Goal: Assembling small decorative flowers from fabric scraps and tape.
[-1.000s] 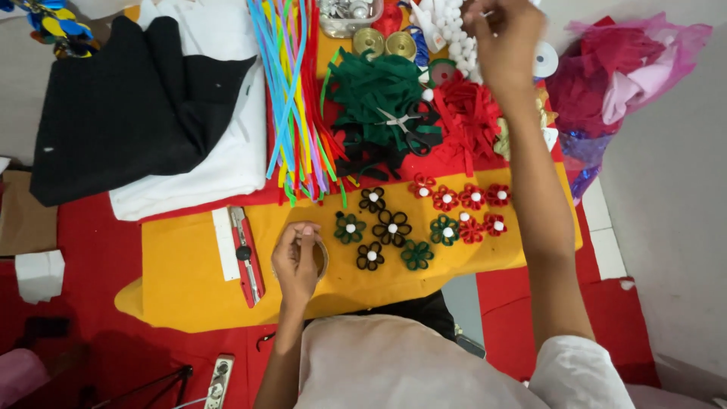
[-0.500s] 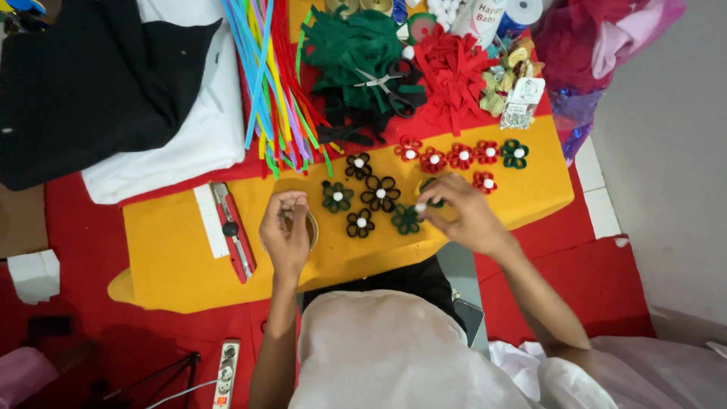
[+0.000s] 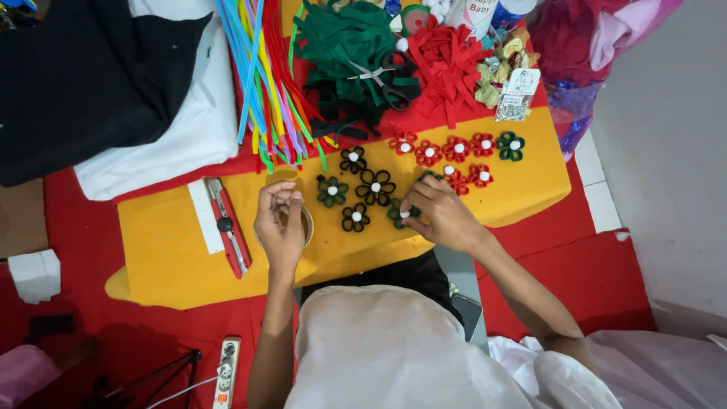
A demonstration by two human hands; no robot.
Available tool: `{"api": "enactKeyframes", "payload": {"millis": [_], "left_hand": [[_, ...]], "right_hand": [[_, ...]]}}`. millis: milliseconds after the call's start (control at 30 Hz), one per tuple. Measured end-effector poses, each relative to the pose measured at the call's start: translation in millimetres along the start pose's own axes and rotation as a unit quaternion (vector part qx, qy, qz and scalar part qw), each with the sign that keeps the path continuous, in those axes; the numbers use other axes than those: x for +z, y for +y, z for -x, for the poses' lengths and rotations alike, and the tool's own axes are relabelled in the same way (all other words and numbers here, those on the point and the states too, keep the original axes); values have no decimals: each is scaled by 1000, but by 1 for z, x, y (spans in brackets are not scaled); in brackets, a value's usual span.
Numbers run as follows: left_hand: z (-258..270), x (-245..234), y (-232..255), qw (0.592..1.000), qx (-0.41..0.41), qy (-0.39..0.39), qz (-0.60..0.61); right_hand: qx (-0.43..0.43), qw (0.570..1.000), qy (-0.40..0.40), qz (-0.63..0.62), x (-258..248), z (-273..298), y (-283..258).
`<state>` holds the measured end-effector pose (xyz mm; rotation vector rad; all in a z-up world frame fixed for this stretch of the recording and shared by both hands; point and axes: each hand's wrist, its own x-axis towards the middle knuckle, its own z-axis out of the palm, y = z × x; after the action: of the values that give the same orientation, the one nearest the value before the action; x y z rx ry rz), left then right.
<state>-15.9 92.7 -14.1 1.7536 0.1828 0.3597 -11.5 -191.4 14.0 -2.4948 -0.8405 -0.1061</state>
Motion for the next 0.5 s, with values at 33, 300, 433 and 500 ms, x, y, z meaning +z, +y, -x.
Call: {"api": "enactKeyframes", "payload": {"millis": [33,300,433,500], "left_hand": [[0,0,0,1000,0,1,-1],[0,-2,-2,1000,6,-4,2],[-1,-2,-6,1000,8,-6,3],[-1,-2,-7,1000,15,-11,4]], "right_hand": [[-1,1000,0,-1,-1,0,1],[-15,999,10,-28,-12,0,6],[-24,1000,4,-11,-4,-1,7],[-23,999,-7,-35,-6,-1,6]]}}
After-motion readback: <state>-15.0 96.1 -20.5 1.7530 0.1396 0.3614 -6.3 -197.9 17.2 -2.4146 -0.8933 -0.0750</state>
